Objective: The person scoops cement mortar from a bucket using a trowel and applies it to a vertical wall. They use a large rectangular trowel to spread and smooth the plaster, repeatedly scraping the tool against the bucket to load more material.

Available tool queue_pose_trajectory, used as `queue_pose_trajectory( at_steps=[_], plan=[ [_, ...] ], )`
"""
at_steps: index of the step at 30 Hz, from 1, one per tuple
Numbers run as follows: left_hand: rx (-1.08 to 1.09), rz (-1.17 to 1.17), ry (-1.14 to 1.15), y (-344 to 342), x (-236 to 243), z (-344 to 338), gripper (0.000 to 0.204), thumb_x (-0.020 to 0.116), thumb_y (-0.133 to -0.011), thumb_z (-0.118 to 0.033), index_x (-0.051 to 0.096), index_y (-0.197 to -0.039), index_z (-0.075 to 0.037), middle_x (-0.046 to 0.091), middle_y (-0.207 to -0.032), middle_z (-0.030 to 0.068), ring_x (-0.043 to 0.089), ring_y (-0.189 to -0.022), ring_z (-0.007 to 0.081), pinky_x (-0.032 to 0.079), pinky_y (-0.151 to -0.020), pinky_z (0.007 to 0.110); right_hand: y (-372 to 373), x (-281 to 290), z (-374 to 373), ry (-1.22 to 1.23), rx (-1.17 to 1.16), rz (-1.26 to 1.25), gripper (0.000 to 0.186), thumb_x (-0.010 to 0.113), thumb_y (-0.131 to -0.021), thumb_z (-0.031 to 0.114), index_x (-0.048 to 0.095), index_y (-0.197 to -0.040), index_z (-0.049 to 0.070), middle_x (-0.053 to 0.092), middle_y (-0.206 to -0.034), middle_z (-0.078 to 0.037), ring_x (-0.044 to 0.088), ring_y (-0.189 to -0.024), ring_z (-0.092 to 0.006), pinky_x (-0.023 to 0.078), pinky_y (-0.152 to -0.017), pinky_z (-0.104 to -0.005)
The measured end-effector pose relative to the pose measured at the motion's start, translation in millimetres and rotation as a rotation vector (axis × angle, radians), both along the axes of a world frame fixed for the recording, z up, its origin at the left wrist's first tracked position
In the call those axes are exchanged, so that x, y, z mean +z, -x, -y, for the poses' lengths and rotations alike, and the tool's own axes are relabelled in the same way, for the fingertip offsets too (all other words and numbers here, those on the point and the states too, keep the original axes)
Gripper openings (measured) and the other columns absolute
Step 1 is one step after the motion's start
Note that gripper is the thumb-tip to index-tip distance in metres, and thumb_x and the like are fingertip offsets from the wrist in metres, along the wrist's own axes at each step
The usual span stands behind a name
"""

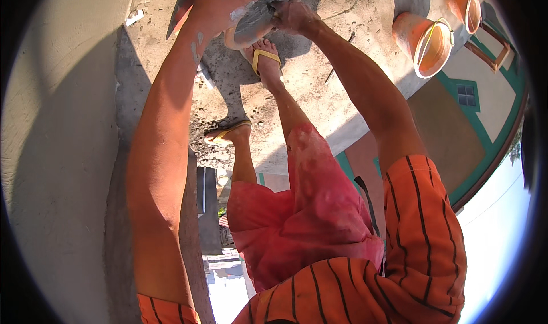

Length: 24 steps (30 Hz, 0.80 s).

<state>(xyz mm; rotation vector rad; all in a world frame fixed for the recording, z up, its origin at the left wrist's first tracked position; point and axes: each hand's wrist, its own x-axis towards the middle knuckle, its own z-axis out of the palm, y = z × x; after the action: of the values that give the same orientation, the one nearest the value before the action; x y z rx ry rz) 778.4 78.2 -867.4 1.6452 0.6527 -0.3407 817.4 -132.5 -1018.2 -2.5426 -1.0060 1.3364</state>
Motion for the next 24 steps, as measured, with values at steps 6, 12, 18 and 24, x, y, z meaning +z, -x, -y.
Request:
queue_pose_trajectory(
  at_steps=[6, 12, 18, 24],
  plan=[
    [0.169, 0.033, 0.191, 21.6, -25.9, -6.9, 0.03, 0.067, -0.073, -0.009, 0.062, -0.1, 0.005, 0.059, -0.078, 0.0039, 0.055, -0.067, 0.0116, 0.043, -0.058, 0.026, 30.5, 9.2, -10.7, -0.244, -0.191, -0.173, 0.052, 0.063, -0.074, 0.028, 0.056, -0.116, -0.002, 0.065, -0.088, -0.024, 0.065, -0.081, -0.0354, 0.052, -0.076, -0.0404],
    [0.456, 0.364, 0.206, 86.7, -67.5, -17.2, 0.034, 0.066, -0.075, -0.007, 0.06, -0.107, 0.005, 0.059, -0.081, 0.0022, 0.056, -0.075, 0.0102, 0.044, -0.069, 0.026, 33.0, 45.4, -18.7, -0.283, -0.298, -0.26, 0.057, 0.065, -0.075, 0.027, 0.053, -0.117, -0.009, 0.066, -0.092, -0.022, 0.065, -0.082, -0.0258, 0.051, -0.072, -0.037],
    [0.886, 0.159, 0.404, 154.6, -60.2, -12.9, 0.05, 0.061, -0.075, 0.001, 0.05, -0.123, 0.006, 0.06, -0.095, 0.0066, 0.058, -0.083, 0.014, 0.045, -0.077, 0.026, 29.9, 87.5, -28.3, -0.252, -0.338, -0.357, 0.048, 0.061, -0.073, 0.024, 0.057, -0.108, -0.008, 0.064, -0.095, -0.025, 0.063, -0.089, -0.0338, 0.049, -0.08, -0.0377],
    [1.041, -0.162, 0.227, 250.2, -110.6, -15.4, 0.049, 0.064, -0.071, -0.003, 0.055, -0.119, 0.004, 0.06, -0.101, 0.0098, 0.059, -0.082, 0.0165, 0.047, -0.071, 0.029, 40.0, 109.4, -47.4, -0.252, -0.327, -0.487, 0.05, 0.062, -0.075, 0.023, 0.055, -0.113, -0.009, 0.064, -0.096, -0.023, 0.064, -0.087, -0.0291, 0.048, -0.078, -0.0357]
  ],
)
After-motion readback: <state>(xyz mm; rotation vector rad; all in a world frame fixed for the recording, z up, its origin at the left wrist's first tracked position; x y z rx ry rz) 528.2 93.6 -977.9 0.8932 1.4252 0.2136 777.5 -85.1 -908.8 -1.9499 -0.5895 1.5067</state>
